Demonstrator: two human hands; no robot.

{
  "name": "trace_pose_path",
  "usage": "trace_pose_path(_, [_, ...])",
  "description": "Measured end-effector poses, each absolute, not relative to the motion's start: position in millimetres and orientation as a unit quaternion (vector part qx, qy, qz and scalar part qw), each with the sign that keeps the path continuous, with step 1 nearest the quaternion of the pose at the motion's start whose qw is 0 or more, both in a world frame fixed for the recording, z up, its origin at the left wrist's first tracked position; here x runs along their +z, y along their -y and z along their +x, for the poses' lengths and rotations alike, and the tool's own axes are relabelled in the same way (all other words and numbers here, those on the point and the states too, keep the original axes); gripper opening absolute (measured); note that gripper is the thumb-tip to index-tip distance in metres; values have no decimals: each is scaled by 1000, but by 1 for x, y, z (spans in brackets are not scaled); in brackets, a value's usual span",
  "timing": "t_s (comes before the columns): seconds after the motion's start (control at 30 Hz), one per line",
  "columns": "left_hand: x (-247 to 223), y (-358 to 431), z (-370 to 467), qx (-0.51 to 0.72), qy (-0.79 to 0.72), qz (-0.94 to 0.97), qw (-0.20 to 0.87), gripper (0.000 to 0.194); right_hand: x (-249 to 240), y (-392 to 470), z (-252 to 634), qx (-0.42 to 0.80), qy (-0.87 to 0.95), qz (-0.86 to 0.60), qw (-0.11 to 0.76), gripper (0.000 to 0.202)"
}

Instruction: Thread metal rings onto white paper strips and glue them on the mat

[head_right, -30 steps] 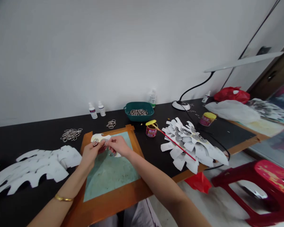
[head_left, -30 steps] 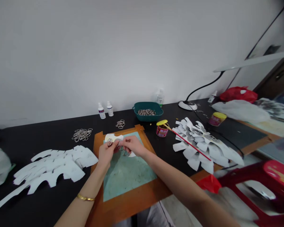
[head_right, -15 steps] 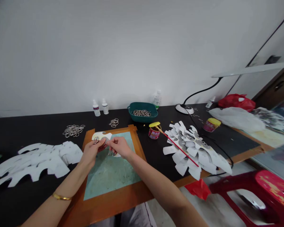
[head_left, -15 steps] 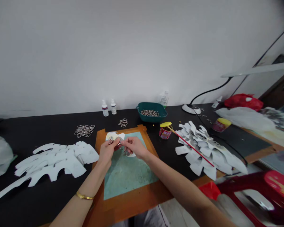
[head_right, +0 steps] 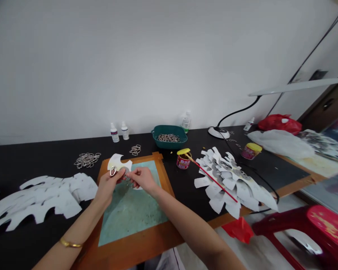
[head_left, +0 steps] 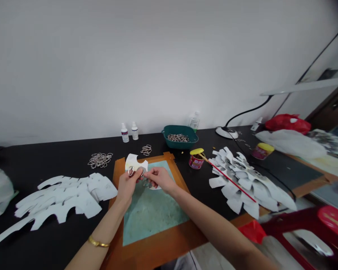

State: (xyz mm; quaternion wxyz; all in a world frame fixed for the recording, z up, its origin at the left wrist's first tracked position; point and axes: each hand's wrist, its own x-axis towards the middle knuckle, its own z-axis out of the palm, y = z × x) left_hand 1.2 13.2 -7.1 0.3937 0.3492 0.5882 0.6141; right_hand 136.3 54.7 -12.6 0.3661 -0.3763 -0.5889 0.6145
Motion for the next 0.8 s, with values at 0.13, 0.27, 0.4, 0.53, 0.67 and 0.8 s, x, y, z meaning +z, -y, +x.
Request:
trace_pose_path(0.13, [-3,-13,0,629,-558,333,426,53,-12,-59,137,499,611,-407,461,35])
trace_pose_path(0.27, [-1,-15,-1,644,-543,334,423,54,-10,-63,138,391,677,-379,495,32])
trace_pose_path(0.4, [-5,-16,0,653,-533,320,432,52,-13,-65,137,406,722,-334,450,38])
trace_pose_path(0.53, [-16,-19,5,678,-506,312,432,50,-18,-64,135,400,734,-325,441,48])
trace_pose_path(0.67, [-29,-25,9,692,-485,301,442,45,-19,-66,135,393,733,-356,427,47])
trace_pose_path(0.8, [-37,-30,12,705,-454,301,453,43,-17,-67,136,405,722,-375,416,47])
